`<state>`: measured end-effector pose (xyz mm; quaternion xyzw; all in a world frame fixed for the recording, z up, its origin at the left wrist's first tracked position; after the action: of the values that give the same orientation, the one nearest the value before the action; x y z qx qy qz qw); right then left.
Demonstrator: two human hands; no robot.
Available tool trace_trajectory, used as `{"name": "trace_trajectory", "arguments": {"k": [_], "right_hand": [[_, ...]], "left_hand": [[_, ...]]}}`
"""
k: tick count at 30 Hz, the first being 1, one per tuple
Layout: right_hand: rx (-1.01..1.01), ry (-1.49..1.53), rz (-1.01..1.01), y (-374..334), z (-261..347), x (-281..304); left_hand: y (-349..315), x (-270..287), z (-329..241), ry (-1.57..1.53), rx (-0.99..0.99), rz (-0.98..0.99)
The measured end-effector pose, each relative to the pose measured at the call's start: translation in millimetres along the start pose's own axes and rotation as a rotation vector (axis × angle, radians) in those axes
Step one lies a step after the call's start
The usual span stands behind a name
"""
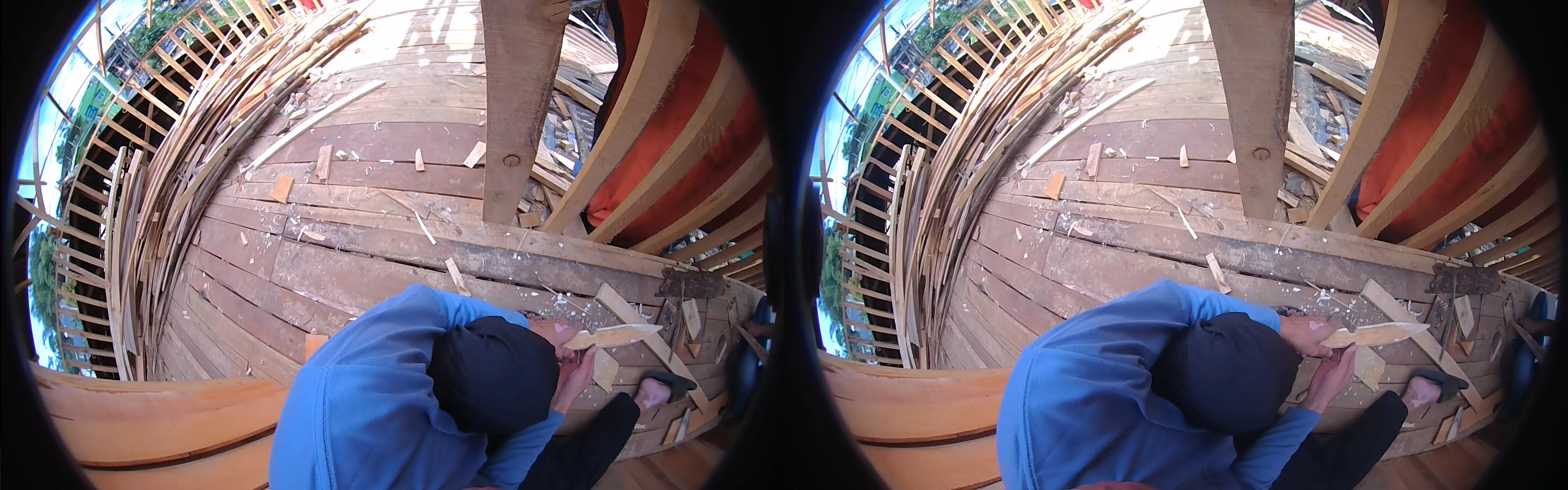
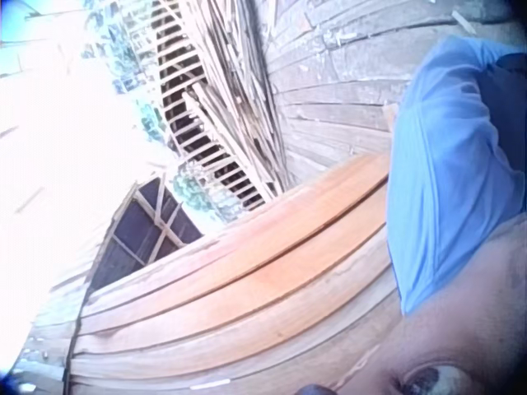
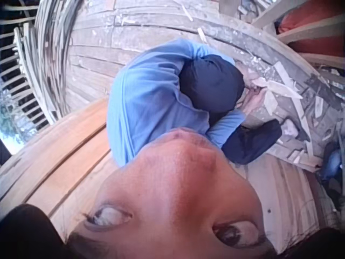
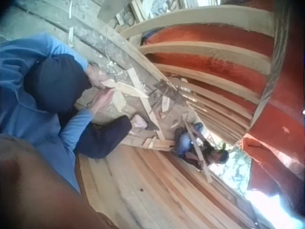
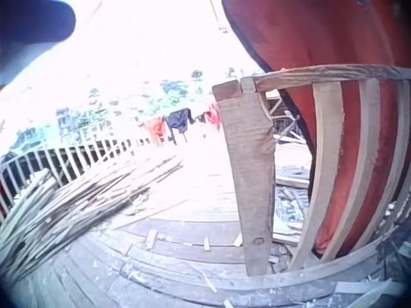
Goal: The person carves and shapes a wooden plank using a knife while sitting on the floor of a wooden structure.
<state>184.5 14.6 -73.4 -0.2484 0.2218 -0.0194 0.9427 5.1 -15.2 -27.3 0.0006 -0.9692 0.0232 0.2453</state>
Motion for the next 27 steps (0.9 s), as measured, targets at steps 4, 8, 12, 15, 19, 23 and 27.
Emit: {"name": "trace_trajectory", "arguments": {"k": [4,8,12,15,19,23,27], "right_hand": [[-0.041,0.051,-0.059,13.8,0.5,0.8],[-0.099,0.144,-0.014,13.4,6.9,1.8],[-0.007,-0.036,0.032,13.3,19.0,19.5],[0.017,-0.115,0.001,10.2,25.2,18.5],[-0.001,-0.119,-0.008,6.0,29.0,19.8],[-0.023,-0.122,-0.004,1.0,25.4,21.5],[-0.024,-0.073,-0.113,-5.6,24.7,15.9]], "left_hand": [[4.3,-1.6,-5.2,-0.021,-0.031,-0.025],[3.5,19.2,-22.9,-0.088,0.043,0.092],[4.1,27.5,-29.3,-0.168,0.029,0.222],[4.5,21.9,-24.6,-0.213,0.046,0.25],[10.5,19.7,-25.1,-0.229,0.02,0.297],[3.0,9.1,-12.1,-0.229,0.07,0.274],[3.2,11.2,-23.7,-0.125,0.128,0.246]]}}
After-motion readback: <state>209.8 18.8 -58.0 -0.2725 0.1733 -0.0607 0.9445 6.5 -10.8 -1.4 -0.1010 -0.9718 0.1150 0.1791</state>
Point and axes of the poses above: each hand's wrist, its own y-axis towards the middle knuckle, its own x-axis out of the back of the hand, z = x × y, the point moved 1 cm from there along y, towards the middle knuckle, and after that the axes turned 15 degrees about -z, right-handed, at the moved point
